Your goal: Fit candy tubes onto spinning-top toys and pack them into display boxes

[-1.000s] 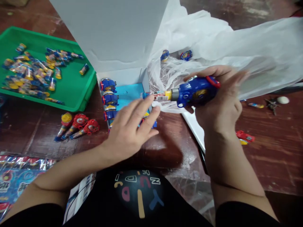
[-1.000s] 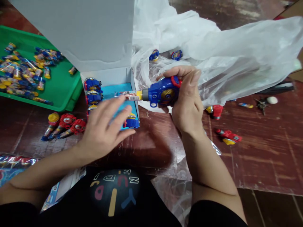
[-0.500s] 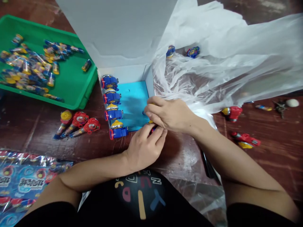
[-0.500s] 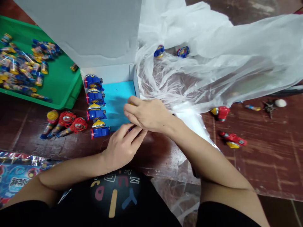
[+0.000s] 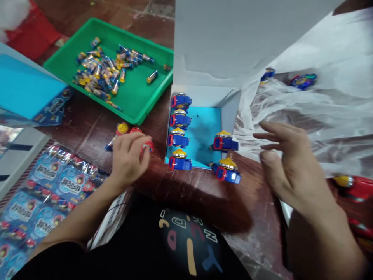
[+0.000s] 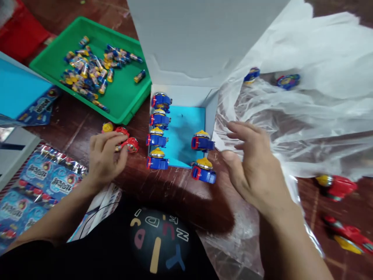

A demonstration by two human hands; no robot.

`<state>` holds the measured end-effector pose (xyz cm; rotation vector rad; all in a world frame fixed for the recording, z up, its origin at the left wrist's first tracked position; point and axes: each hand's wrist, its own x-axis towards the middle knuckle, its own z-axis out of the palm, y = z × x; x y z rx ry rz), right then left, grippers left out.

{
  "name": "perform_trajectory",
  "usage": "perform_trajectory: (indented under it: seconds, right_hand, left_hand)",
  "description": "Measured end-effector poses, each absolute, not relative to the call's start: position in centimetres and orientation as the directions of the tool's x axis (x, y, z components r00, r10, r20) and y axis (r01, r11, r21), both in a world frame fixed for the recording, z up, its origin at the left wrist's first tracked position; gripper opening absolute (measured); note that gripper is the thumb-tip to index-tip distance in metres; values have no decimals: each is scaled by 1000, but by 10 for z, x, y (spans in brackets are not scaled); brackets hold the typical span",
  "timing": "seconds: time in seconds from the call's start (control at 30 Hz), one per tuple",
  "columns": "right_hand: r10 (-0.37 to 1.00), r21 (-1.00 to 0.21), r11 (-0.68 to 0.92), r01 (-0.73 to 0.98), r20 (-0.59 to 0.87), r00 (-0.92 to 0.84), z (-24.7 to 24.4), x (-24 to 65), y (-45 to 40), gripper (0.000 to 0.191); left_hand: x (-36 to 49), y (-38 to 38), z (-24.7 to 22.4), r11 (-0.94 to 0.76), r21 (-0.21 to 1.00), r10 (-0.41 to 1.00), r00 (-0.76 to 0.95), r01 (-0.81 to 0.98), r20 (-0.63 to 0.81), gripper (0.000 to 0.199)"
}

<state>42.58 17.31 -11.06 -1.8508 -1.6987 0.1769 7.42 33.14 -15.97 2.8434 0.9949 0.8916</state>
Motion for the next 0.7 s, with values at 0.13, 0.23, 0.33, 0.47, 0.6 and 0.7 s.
perform_trajectory:
  seconds: [0.13,0.23,0.33,0.47,0.6,0.7]
  right_hand:
    - [934,-552,162,818,353,53,-95,390,165,55]
    - [918,-552,304,776,387,-85,-85,350,167,48]
    - [921,-586,352,729,354,-160,-91,317,162,41]
    - [955,-656,255,710,285,-80,-121,290,146,35]
    - [966,-742,213,636,259,-21,-142,278,133,42]
    - [946,-680,277,679,318,-68,-139,276,130,60]
  left_hand:
    - [15,360,-204,-650,90,750,616,755,241,33]
    - [3,355,-219,-646,155,757,601,747,256,24]
    - [2,342,-230,-656,213,754,618,724,222,29]
    - [2,321,-253,-634,256,773,609,730,180,41]
    - [-11,303,-261,-713,198,699,659,672,278,35]
    - [-20,294,-240,-813,201,565,659,546,497,32]
